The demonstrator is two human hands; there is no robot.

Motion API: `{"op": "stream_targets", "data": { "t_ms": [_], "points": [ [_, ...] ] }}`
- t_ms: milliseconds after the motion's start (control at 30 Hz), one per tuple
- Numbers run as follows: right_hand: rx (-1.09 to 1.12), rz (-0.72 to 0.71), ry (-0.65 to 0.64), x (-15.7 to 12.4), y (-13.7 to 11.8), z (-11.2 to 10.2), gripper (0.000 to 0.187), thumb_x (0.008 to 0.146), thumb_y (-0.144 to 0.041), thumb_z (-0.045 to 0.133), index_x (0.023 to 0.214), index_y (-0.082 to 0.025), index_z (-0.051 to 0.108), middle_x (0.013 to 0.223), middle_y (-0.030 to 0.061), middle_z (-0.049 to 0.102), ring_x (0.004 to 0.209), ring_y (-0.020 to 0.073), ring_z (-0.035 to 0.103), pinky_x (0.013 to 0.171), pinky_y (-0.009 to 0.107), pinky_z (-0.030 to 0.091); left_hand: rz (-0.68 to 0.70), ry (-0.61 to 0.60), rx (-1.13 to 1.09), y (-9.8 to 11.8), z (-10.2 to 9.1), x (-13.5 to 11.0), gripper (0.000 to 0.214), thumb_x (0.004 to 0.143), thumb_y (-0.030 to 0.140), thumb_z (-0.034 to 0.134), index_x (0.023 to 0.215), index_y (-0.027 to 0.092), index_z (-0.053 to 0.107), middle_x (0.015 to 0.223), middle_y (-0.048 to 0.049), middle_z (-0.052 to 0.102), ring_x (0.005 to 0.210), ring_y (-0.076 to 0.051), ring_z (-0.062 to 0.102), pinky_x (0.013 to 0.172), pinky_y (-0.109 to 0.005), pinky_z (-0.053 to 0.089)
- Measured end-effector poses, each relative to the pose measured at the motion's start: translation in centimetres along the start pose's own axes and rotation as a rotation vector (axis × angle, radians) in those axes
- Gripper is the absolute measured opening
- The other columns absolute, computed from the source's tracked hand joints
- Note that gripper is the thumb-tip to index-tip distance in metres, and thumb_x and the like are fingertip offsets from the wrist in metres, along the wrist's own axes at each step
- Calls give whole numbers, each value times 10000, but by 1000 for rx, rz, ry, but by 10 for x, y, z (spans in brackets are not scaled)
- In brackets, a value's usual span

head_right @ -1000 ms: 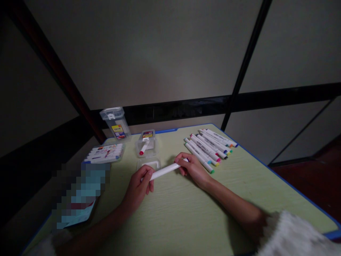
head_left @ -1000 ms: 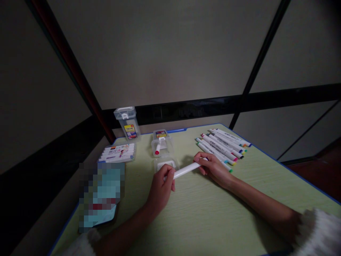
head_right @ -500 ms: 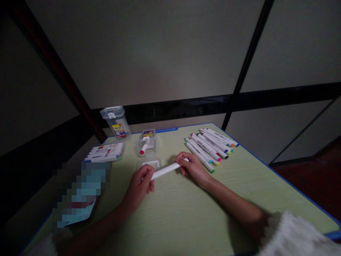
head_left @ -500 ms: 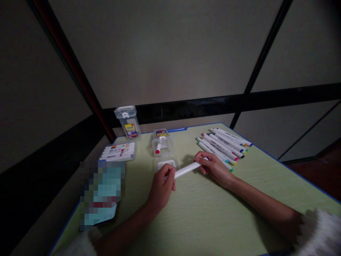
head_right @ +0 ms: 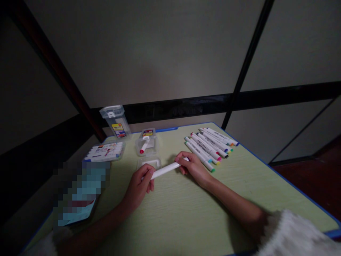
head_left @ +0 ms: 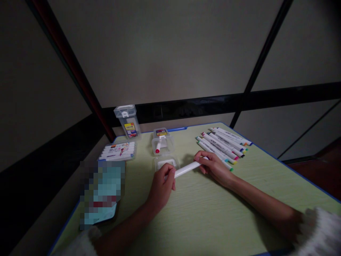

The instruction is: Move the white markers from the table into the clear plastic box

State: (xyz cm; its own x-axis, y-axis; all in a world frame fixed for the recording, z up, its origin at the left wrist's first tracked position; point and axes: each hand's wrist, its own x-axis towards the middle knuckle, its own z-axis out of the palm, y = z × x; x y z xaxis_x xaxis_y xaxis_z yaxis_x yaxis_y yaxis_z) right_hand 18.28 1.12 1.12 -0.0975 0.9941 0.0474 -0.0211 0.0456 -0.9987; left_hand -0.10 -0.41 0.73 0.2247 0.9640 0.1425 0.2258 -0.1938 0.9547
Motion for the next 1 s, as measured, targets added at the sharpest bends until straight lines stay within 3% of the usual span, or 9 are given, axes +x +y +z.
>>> {"op": "stream_targets", "data": {
  "t_ms": [1000],
  "points": [
    [-3, -13, 0, 1, 4, -2, 207, 726, -333, 584, 612, -166, 539, 358, -64, 414, 344, 65, 300, 388, 243, 150, -10, 6, -35, 1, 0, 0, 215, 784, 309, 421, 607, 189, 422, 413, 80, 404, 354, -62, 379, 395, -179, 313]
  ]
}}
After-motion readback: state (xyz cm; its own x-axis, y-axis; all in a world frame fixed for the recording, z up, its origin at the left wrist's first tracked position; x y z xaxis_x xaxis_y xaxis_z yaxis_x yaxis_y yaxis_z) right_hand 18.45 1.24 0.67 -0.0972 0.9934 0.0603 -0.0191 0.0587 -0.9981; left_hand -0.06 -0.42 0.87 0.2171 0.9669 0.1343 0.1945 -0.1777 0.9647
